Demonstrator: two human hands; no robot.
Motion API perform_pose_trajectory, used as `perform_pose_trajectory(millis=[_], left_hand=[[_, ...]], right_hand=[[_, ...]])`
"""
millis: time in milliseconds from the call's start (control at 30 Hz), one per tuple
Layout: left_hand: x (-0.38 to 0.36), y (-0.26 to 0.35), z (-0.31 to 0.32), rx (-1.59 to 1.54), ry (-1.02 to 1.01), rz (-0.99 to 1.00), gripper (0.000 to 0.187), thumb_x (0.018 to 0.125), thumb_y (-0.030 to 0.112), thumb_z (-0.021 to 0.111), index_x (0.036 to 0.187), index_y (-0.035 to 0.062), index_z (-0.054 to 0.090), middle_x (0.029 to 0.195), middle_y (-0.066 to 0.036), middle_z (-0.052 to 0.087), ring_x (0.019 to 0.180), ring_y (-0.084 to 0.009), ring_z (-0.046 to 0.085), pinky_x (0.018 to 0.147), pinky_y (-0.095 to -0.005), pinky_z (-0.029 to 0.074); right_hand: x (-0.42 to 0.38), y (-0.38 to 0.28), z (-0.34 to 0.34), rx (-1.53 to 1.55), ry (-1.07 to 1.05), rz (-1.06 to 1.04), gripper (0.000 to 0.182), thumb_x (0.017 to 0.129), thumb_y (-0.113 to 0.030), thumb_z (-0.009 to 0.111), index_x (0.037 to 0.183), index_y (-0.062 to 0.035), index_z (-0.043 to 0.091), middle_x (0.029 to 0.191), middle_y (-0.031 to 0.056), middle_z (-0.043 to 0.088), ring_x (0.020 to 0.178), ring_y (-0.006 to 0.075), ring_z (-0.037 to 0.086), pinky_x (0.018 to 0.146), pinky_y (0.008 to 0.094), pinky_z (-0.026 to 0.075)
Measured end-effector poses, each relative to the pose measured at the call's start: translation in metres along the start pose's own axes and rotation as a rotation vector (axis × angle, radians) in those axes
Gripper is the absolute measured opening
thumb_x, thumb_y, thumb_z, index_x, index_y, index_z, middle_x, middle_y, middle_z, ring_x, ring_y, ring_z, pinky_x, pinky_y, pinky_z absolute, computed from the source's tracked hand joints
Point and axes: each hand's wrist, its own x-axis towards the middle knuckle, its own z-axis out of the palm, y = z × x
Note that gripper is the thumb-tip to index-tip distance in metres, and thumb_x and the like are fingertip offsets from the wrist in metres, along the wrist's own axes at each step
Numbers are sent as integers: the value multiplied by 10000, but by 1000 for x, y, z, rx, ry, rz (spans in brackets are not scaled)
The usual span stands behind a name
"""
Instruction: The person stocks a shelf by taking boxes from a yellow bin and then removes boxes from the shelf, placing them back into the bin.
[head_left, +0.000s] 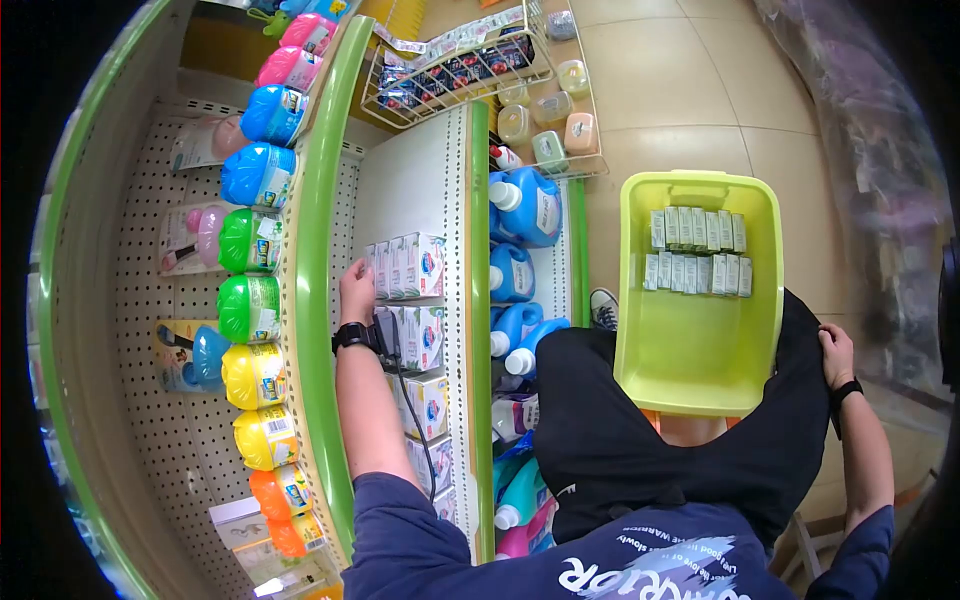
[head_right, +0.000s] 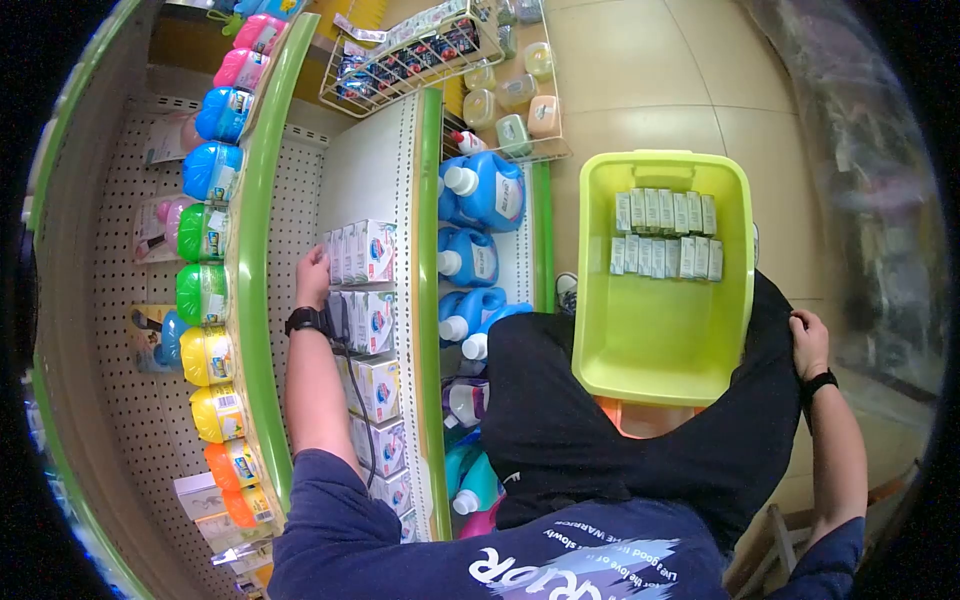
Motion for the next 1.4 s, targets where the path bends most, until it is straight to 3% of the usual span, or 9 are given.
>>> perform_pose_trajectory(millis=[333, 467, 567, 667, 767, 833, 933, 1167, 1400], left_hand=[[-12, 20, 12, 232, 135, 68, 410, 927, 94, 478, 1309, -56, 458, 1249, -224, 555, 1151, -304, 546, 973, -356, 415], [-33, 69, 50, 458, 519, 611, 385, 898, 101, 495, 1256, -41, 506, 1260, -243, 530, 1192, -374, 491, 1008, -400, 388], [-137, 164, 139, 255, 304, 1008, 318, 856, 24, 505, 1166, -23, 557, 1187, -205, 574, 1133, -348, 532, 982, -398, 407], [-195, 176, 269, -3, -159, 1319, 283, 800, -43, 530, 1069, 0, 605, 1075, -168, 630, 1049, -325, 584, 925, -392, 445], [-237, 127, 420, -24, -697, 924, 285, 791, 81, 646, 1064, 4, 621, 1050, -182, 643, 1008, -316, 614, 894, -371, 476], [-244, 82, 507, 167, -857, 409, 389, 812, 186, 678, 1148, 8, 600, 1092, -181, 644, 1030, -300, 611, 898, -375, 473], [-242, 33, 587, 312, -839, 27, 550, 822, 251, 689, 1263, -24, 509, 1174, -195, 610, 1099, -289, 580, 900, -373, 471], [-236, 8, 666, -160, -944, -294, 680, 826, 266, 699, 1319, -80, 383, 1233, -192, 552, 1109, -251, 536, 861, -394, 478], [-236, 12, 657, -142, -831, -183, 365, 862, 170, 674, 1133, -39, 548, 1063, -123, 631, 880, -191, 606, 699, -319, 519]], right_hand=[[-5, -3, 1, 18, 11, -12, 325, 840, -248, 544, 994, 19, 649, 972, 192, 660, 920, 309, 622, 840, 345, 463], [-13, -23, -5, 20, 2, -12, 340, 838, -260, 557, 1000, 21, 658, 963, 198, 665, 902, 302, 631, 814, 348, 471], [-13, -23, -6, 48, 8, 4, 349, 827, -271, 563, 984, 25, 663, 947, 200, 665, 898, 305, 631, 813, 349, 473], [-13, -26, -6, -14, 27, 13, 332, 786, -282, 569, 947, -12, 678, 962, 207, 645, 921, 345, 611, 842, 374, 472], [-14, -32, -10, -45, 17, 35, 313, 785, -279, 573, 935, -24, 676, 942, 199, 632, 917, 358, 592, 831, 389, 468], [-15, -29, -11, -29, 20, 27, 296, 781, -261, 589, 938, -23, 669, 937, 190, 628, 916, 354, 590, 828, 390, 467], [-15, -18, -13, 45, 11, 10, 290, 775, -222, 602, 972, -14, 645, 985, 183, 615, 955, 356, 571, 865, 386, 450], [-4, -8, -30, 201, -81, 108, 332, 758, -178, 597, 1039, -1, 614, 1093, 180, 565, 1038, 347, 527, 930, 391, 409], [-2, -5, -32, 242, -93, 98, 335, 761, -160, 589, 1053, 4, 611, 1106, 186, 556, 1054, 338, 529, 947, 376, 402]])
